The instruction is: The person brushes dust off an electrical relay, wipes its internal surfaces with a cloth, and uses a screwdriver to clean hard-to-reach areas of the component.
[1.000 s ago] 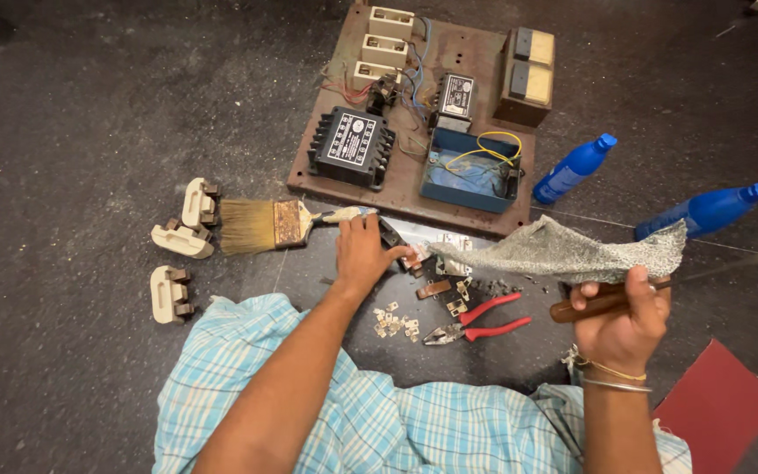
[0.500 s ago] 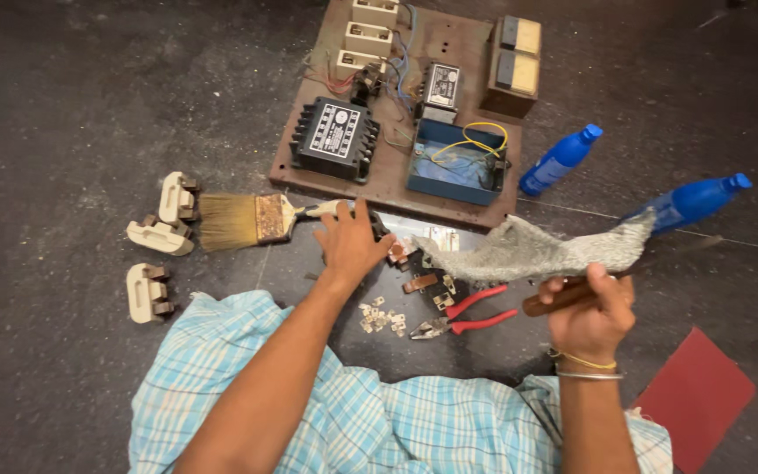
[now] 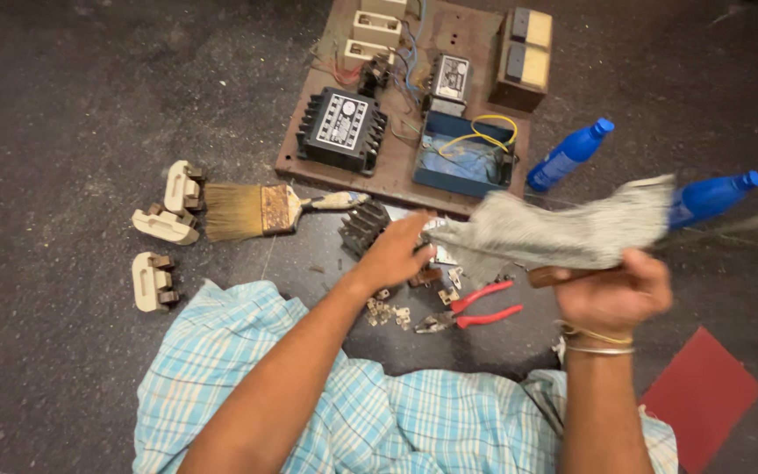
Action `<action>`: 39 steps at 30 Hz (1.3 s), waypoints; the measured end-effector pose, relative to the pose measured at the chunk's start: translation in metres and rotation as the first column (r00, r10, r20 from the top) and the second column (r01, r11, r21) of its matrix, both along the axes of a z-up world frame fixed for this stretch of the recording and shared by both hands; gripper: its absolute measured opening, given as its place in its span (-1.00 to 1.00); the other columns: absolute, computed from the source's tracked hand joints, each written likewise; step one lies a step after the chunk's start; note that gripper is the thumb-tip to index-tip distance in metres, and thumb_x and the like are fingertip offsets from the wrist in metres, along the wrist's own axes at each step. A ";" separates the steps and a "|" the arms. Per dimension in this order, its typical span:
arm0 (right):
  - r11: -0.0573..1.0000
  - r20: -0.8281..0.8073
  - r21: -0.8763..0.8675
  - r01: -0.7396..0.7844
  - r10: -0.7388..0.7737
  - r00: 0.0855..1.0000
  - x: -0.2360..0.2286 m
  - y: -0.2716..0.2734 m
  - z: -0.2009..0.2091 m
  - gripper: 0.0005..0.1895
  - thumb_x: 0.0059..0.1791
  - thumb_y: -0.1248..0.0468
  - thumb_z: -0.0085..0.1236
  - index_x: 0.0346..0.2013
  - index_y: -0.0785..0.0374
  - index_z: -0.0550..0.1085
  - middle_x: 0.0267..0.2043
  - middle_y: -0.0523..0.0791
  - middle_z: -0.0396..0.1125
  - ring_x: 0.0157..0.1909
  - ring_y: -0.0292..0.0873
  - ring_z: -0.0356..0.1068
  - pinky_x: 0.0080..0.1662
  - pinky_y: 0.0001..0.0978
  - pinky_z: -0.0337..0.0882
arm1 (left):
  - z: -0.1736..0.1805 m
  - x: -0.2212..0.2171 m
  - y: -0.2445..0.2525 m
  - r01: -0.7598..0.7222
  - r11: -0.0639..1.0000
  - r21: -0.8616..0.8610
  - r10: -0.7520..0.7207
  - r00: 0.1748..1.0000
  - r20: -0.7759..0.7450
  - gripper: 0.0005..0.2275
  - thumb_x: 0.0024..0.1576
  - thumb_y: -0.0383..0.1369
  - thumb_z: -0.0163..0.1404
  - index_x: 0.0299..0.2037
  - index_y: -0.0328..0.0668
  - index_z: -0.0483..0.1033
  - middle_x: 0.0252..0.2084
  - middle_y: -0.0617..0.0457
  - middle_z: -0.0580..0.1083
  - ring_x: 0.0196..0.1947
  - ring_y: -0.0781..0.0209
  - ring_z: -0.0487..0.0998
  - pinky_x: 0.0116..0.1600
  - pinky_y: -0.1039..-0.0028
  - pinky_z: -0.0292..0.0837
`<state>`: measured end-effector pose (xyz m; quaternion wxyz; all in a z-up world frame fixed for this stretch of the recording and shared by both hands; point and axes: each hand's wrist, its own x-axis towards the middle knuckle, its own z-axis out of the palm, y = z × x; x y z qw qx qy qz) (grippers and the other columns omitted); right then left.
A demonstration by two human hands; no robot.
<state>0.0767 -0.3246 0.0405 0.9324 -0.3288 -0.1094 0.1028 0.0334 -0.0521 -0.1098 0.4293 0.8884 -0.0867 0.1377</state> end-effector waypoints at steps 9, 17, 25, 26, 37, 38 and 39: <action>0.983 0.078 -0.033 0.179 -0.176 0.981 0.005 -0.053 -0.011 -0.71 0.08 0.15 -0.02 0.04 0.20 0.43 0.00 -0.08 0.43 -0.08 -0.07 0.41 -0.29 -0.24 0.35 | -0.036 -0.010 -0.019 -0.120 0.948 0.295 0.148 0.986 -0.074 -0.39 0.01 -0.25 0.21 0.24 -0.41 0.34 0.08 -0.17 0.49 0.17 -0.10 0.41 0.15 0.11 0.33; 0.953 0.158 -0.157 0.259 -0.235 0.959 0.000 -0.111 0.002 -0.81 0.17 0.21 0.03 0.00 0.26 0.40 -0.07 -0.05 0.42 -0.21 -0.08 0.43 -0.27 -0.23 0.43 | -0.015 -0.007 -0.025 -0.160 0.958 0.239 0.185 0.979 -0.085 -0.34 0.01 -0.18 0.22 0.26 -0.43 0.32 0.02 -0.22 0.51 0.15 -0.15 0.42 0.19 0.06 0.30; 0.972 0.046 -0.168 -0.167 0.177 0.983 -0.023 -0.026 0.000 -0.89 0.24 0.27 0.07 -0.02 0.24 0.36 -0.16 -0.08 0.40 -0.36 -0.12 0.44 -0.34 -0.29 0.47 | 0.102 -0.020 -0.073 0.067 0.826 -0.560 -0.108 0.993 -0.040 -0.36 0.19 -0.07 0.12 0.38 -0.34 0.31 0.34 -0.14 0.36 0.35 0.01 0.33 0.37 0.23 0.24; 0.973 0.050 -0.166 -0.163 0.173 0.984 -0.028 -0.014 0.007 -0.89 0.24 0.27 0.07 -0.02 0.24 0.36 -0.16 -0.08 0.40 -0.36 -0.12 0.44 -0.34 -0.29 0.47 | 0.113 -0.025 -0.076 0.203 0.683 -0.701 -0.287 0.958 -0.002 -0.34 0.20 -0.06 0.09 0.42 -0.33 0.26 0.38 -0.04 0.33 0.35 0.15 0.34 0.36 0.33 0.27; 0.861 0.008 -0.509 0.001 0.004 1.000 -0.037 0.001 0.026 -0.87 0.15 0.27 0.10 -0.14 0.28 0.39 -0.43 -0.11 0.33 -0.52 -0.25 0.33 -0.44 -0.39 0.34 | 0.153 -0.027 -0.028 0.177 0.566 -0.805 -0.330 0.944 -0.024 -0.76 0.20 -0.28 0.21 -0.15 -0.29 0.48 -0.25 0.15 0.48 -0.26 0.49 0.41 -0.19 0.60 0.34; 0.860 0.010 -0.510 0.000 0.006 1.000 -0.037 0.003 0.027 -0.87 0.15 0.27 0.10 -0.14 0.28 0.39 -0.43 -0.11 0.33 -0.52 -0.25 0.33 -0.44 -0.39 0.34 | 0.158 -0.027 -0.025 0.225 0.561 -0.796 -0.323 0.946 0.040 -0.77 0.22 -0.29 0.21 -0.19 -0.22 0.43 -0.22 0.19 0.47 -0.22 0.53 0.40 -0.14 0.64 0.35; 0.799 0.076 -0.597 0.073 -0.034 0.996 -0.040 0.006 0.028 -0.87 0.15 0.28 0.11 -0.17 0.30 0.40 -0.46 -0.13 0.32 -0.52 -0.28 0.31 -0.45 -0.43 0.30 | 0.162 -0.029 -0.023 0.225 0.562 -0.796 -0.321 0.946 0.040 -0.77 0.22 -0.29 0.21 -0.19 -0.22 0.43 -0.22 0.19 0.47 -0.22 0.53 0.40 -0.14 0.64 0.35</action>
